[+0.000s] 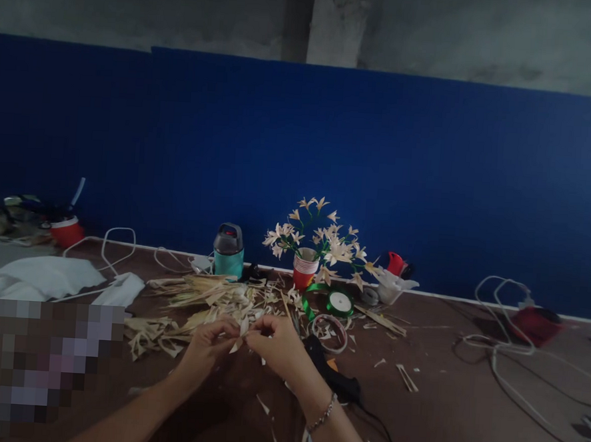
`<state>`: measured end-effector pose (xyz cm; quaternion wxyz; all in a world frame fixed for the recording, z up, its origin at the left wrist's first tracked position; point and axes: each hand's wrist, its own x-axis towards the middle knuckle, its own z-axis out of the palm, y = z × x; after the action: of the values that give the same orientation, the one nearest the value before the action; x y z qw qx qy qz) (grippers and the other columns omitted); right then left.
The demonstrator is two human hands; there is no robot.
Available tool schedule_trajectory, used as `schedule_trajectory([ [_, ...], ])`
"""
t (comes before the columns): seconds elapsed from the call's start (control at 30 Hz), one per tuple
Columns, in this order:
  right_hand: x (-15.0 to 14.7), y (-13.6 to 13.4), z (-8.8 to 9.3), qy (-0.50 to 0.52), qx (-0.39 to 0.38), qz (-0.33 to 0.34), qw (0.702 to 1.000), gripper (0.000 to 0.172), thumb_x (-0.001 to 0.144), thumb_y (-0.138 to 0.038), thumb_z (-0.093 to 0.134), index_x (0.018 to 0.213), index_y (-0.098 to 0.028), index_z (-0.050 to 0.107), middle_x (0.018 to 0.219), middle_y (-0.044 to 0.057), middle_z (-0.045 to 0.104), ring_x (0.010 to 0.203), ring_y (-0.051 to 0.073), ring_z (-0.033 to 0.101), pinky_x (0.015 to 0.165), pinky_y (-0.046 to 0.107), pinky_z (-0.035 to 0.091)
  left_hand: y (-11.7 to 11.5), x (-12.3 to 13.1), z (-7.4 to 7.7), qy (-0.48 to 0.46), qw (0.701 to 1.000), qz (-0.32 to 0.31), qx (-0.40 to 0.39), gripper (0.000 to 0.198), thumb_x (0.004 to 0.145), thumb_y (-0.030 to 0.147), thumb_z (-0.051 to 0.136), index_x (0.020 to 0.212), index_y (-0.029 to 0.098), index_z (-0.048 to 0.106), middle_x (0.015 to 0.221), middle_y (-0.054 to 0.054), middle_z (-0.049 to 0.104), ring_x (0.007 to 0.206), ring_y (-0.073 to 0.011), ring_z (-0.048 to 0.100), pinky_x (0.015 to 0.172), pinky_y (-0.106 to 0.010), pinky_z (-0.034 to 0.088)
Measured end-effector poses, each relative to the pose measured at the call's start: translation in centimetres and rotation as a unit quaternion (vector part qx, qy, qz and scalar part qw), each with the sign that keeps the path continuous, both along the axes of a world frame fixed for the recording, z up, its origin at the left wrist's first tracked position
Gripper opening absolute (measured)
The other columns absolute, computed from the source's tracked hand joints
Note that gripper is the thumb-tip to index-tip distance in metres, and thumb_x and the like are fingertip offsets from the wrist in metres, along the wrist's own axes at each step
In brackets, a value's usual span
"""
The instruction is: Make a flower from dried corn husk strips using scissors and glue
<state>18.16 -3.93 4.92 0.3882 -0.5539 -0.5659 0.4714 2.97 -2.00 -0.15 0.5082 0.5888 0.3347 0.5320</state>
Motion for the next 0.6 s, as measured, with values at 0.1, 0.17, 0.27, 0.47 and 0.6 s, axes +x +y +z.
schedule_trajectory([
  [0.1, 0.2, -0.1, 0.3, 0.089, -0.073, 0.014, 0.993, 0.003, 0.058, -0.019, 0.063, 0.056, -0.016, 0.062, 0.047, -0.006, 0.052, 0.047, 0.007, 0.042, 0.047, 0.02, 0.03, -0.2, 0.1, 0.1, -0.027, 1.0, 0.003, -0.011, 0.015, 0.058, 0.028, 0.074, 0.054, 0.016, 0.065, 0.063, -0.001, 0.058, 0.065, -0.0143, 0.052, 0.064, -0.024, 0.04],
  [0.17, 0.3, -0.2, 0.4, 0.159, -0.141, 0.042, 0.976, 0.007, 0.056, -0.021, 0.067, 0.057, -0.015, 0.063, 0.048, -0.005, 0.054, 0.045, 0.007, 0.042, 0.045, 0.02, 0.029, -0.3, 0.1, 0.2, -0.055, 0.998, -0.011, -0.039, 0.017, 0.057, 0.028, 0.075, 0.053, 0.015, 0.064, 0.062, 0.0, 0.056, 0.063, -0.0127, 0.05, 0.061, -0.023, 0.039],
  [0.27, 0.4, -0.2, 0.1, 0.216, -0.212, 0.071, 0.951, 0.012, 0.054, -0.024, 0.071, 0.056, -0.014, 0.064, 0.05, -0.002, 0.057, 0.047, 0.008, 0.046, 0.046, 0.021, 0.031, -0.5, 0.2, 0.0, -0.094, 0.992, -0.041, -0.08, 0.019, 0.056, 0.027, 0.076, 0.053, 0.014, 0.063, 0.062, 0.001, 0.052, 0.059, -0.0102, 0.046, 0.057, -0.022, 0.037],
  [0.47, 0.9, 0.2, -0.7, 0.268, -0.198, 0.092, 0.938, 0.01, 0.056, -0.02, 0.07, 0.063, -0.016, 0.065, 0.059, -0.002, 0.061, 0.057, 0.01, 0.052, 0.054, 0.021, 0.036, -0.5, -0.1, -0.6, -0.103, 0.986, -0.073, -0.112, 0.019, 0.058, 0.026, 0.076, 0.058, 0.014, 0.061, 0.065, 0.002, 0.052, 0.062, -0.0102, 0.047, 0.059, -0.022, 0.037],
  [0.6, 1.1, 0.4, -0.7, 0.222, -0.137, 0.075, 0.962, 0.009, 0.06, -0.021, 0.066, 0.068, -0.016, 0.065, 0.056, -0.004, 0.057, 0.051, 0.007, 0.046, 0.05, 0.02, 0.032, -0.5, -0.1, -0.5, -0.063, 0.987, -0.082, -0.123, 0.022, 0.055, 0.029, 0.078, 0.058, 0.013, 0.062, 0.063, 0.002, 0.051, 0.06, -0.0101, 0.046, 0.058, -0.021, 0.037],
])
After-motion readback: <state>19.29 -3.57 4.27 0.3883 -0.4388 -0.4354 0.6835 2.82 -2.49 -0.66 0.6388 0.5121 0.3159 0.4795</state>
